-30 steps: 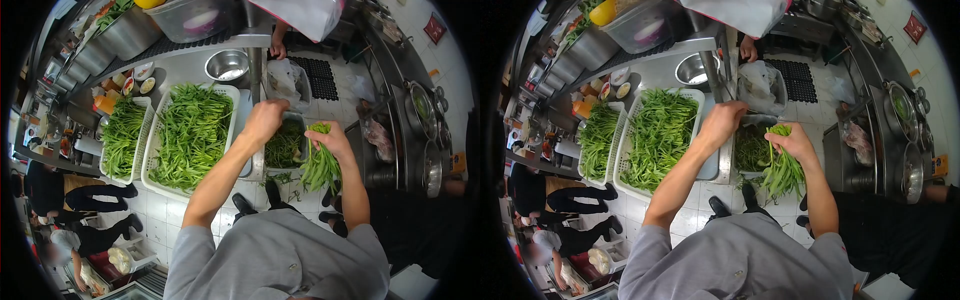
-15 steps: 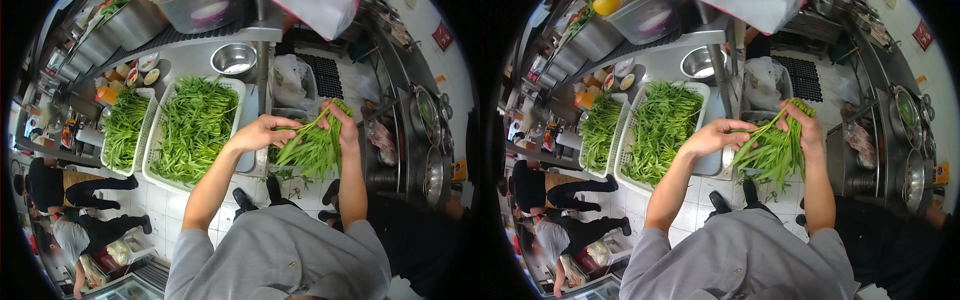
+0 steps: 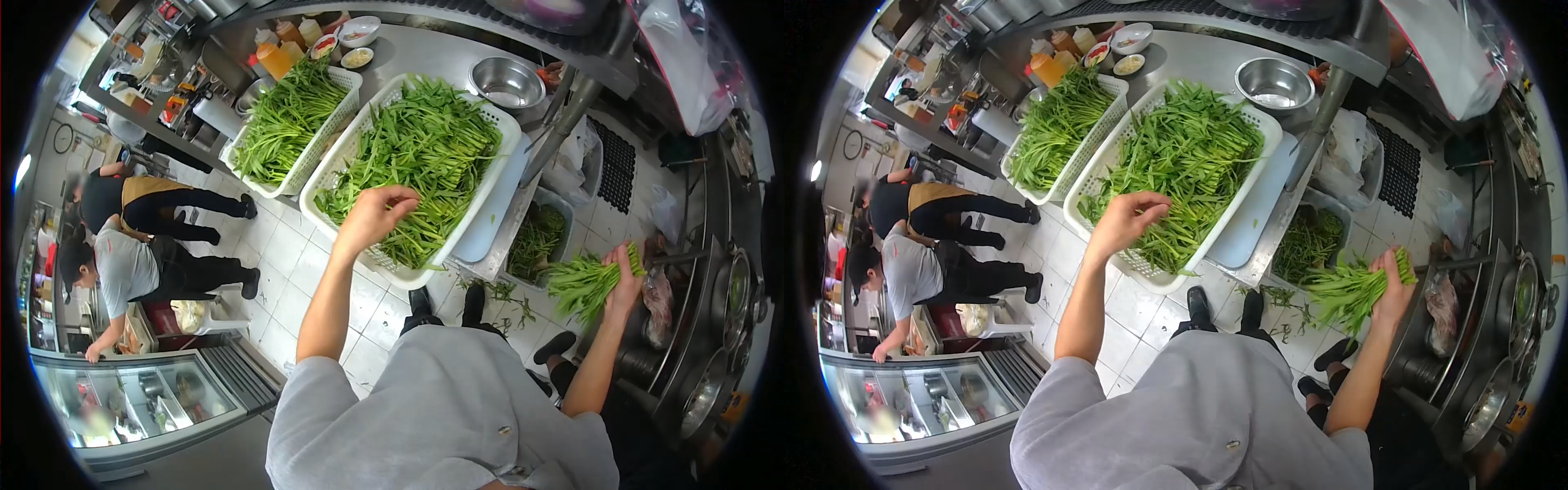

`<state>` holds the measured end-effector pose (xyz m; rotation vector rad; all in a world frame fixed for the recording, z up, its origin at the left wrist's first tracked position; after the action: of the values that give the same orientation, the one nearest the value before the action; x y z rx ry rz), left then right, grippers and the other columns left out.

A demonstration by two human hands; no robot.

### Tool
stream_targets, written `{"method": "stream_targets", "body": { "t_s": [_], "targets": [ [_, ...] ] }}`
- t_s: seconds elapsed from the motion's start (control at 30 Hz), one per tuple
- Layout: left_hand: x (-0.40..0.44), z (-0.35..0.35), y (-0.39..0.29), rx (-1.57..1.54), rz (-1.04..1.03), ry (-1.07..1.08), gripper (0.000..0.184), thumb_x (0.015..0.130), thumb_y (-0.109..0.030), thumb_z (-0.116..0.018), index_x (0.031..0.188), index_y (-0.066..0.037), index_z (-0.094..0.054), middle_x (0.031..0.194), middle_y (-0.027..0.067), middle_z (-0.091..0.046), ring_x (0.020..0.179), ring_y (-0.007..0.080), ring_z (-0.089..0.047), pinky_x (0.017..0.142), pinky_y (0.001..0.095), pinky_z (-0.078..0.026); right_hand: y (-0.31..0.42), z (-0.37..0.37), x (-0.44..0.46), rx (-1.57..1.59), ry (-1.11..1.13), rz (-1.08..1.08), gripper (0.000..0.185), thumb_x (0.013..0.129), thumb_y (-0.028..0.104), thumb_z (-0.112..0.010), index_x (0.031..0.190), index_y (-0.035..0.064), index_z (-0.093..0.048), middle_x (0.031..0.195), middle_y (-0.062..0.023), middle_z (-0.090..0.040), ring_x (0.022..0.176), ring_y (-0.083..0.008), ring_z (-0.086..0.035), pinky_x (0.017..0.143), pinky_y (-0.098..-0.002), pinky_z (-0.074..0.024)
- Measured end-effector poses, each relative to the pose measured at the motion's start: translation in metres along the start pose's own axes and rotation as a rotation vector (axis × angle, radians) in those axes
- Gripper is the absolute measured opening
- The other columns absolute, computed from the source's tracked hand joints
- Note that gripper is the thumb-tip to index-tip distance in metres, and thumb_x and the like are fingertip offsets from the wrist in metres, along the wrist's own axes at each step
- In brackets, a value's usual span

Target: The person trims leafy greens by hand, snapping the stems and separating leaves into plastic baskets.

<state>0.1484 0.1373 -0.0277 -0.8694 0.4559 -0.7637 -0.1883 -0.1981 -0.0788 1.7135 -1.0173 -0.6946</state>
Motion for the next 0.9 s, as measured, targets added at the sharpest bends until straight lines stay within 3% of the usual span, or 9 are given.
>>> {"method": "stream_targets", "body": {
  "t_s": [0.13, 0.23, 0.37, 0.47, 0.5, 0.57, 0.63, 0.77, 0.9],
  "targets": [
    [0.007, -0.005, 0.009, 0.16, -0.153, 0.043, 0.022, 0.088, -0.005, -0.063, 0.109, -0.004, -0.069, 0.104, 0.0118, -0.07, 0.092, 0.0246, -0.068, 0.085, 0.0345, -0.054, -0.006, -0.008, -0.011, -0.02, 0.016, -0.023, 0.012, 0.093, 0.008, -0.064, 0.1, 0.0012, -0.058, 0.078, -0.0049, -0.057, 0.067, -0.0149, -0.055, 0.064, -0.0292, -0.0463],
    [0.015, -0.031, -0.007, 0.436, -0.403, -0.018, 0.027, 0.084, 0.0, -0.06, 0.109, -0.003, -0.069, 0.112, 0.0117, -0.067, 0.098, 0.0281, -0.066, 0.088, 0.0373, -0.053, -0.01, -0.016, -0.014, -0.044, 0.042, -0.052, 0.012, 0.093, 0.007, -0.063, 0.102, 0.0001, -0.058, 0.077, -0.0058, -0.056, 0.067, -0.0155, -0.055, 0.064, -0.0302, -0.0471],
    [0.026, -0.048, -0.013, 0.566, -0.311, 0.17, 0.025, 0.084, -0.001, -0.061, 0.107, -0.007, -0.07, 0.12, 0.01, -0.061, 0.1, 0.0304, -0.065, 0.087, 0.0382, -0.053, -0.005, -0.028, -0.015, 0.001, 0.093, -0.041, 0.012, 0.092, 0.005, -0.063, 0.102, -0.0006, -0.058, 0.075, -0.0062, -0.056, 0.067, -0.0159, -0.056, 0.064, -0.03, -0.0471],
    [0.034, 0.009, -0.031, 0.197, -0.413, -0.062, 0.018, 0.089, -0.015, -0.066, 0.106, -0.009, -0.071, 0.118, 0.01, -0.061, 0.093, 0.0252, -0.065, 0.081, 0.0371, -0.052, 0.005, -0.028, -0.019, 0.019, 0.052, -0.009, 0.012, 0.091, 0.004, -0.064, 0.1, -0.0003, -0.058, 0.074, -0.0059, -0.056, 0.067, -0.0155, -0.056, 0.064, -0.0288, -0.0459],
    [0.032, 0.036, -0.042, 0.165, -0.406, -0.163, 0.017, 0.092, -0.015, -0.065, 0.105, -0.007, -0.07, 0.111, 0.0069, -0.064, 0.089, 0.0174, -0.063, 0.075, 0.031, -0.051, 0.008, -0.026, -0.021, 0.022, 0.037, -0.002, 0.012, 0.091, 0.004, -0.065, 0.1, -0.0001, -0.058, 0.074, -0.0058, -0.056, 0.067, -0.0151, -0.056, 0.063, -0.0281, -0.0453],
    [0.037, 0.072, -0.026, -0.245, -0.043, -0.174, 0.018, 0.095, -0.015, -0.063, 0.107, -0.004, -0.069, 0.102, 0.0036, -0.065, 0.085, 0.011, -0.06, 0.071, 0.0249, -0.049, 0.014, -0.027, -0.023, -0.004, 0.027, 0.007, 0.012, 0.09, 0.003, -0.065, 0.099, 0.0004, -0.058, 0.074, -0.0053, -0.056, 0.066, -0.0143, -0.056, 0.062, -0.0269, -0.0441],
    [0.034, 0.1, -0.037, -0.446, -0.135, -0.244, 0.02, 0.096, -0.016, -0.062, 0.108, -0.001, -0.067, 0.094, 0.0002, -0.064, 0.082, 0.0066, -0.058, 0.069, 0.0228, -0.048, 0.021, -0.038, -0.024, -0.058, 0.041, 0.018, 0.012, 0.088, 0.003, -0.066, 0.097, 0.0012, -0.058, 0.072, -0.0045, -0.056, 0.064, -0.0135, -0.055, 0.06, -0.0256, -0.0428],
    [0.026, 0.12, -0.047, -0.534, -0.165, -0.277, 0.021, 0.095, -0.019, -0.064, 0.106, -0.001, -0.066, 0.1, 0.0025, -0.065, 0.084, 0.0085, -0.06, 0.072, 0.0242, -0.049, 0.038, -0.08, -0.02, -0.226, 0.158, 0.082, 0.012, 0.086, 0.002, -0.068, 0.097, 0.0, -0.063, 0.069, -0.0027, -0.057, 0.058, -0.0106, -0.053, 0.055, -0.0241, -0.0407],
    [0.018, 0.093, -0.076, -0.519, -0.177, -0.155, 0.02, 0.094, -0.015, -0.065, 0.106, 0.001, -0.066, 0.111, 0.0062, -0.066, 0.083, 0.0096, -0.062, 0.075, 0.0251, -0.052, 0.088, -0.189, -0.031, -0.48, 0.372, 0.222, 0.015, 0.084, 0.005, -0.072, 0.098, 0.0006, -0.069, 0.073, -0.0011, -0.063, 0.063, -0.0072, -0.056, 0.056, -0.0226, -0.0424]
  ]
}}
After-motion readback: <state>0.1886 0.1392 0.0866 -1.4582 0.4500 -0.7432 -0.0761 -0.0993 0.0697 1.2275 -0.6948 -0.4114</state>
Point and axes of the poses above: each hand's wrist, its own x-axis towards the middle knuckle, its own z-axis out of the back of the hand, y = z × x, the point moved 9 cm from there along x, towards the middle knuckle
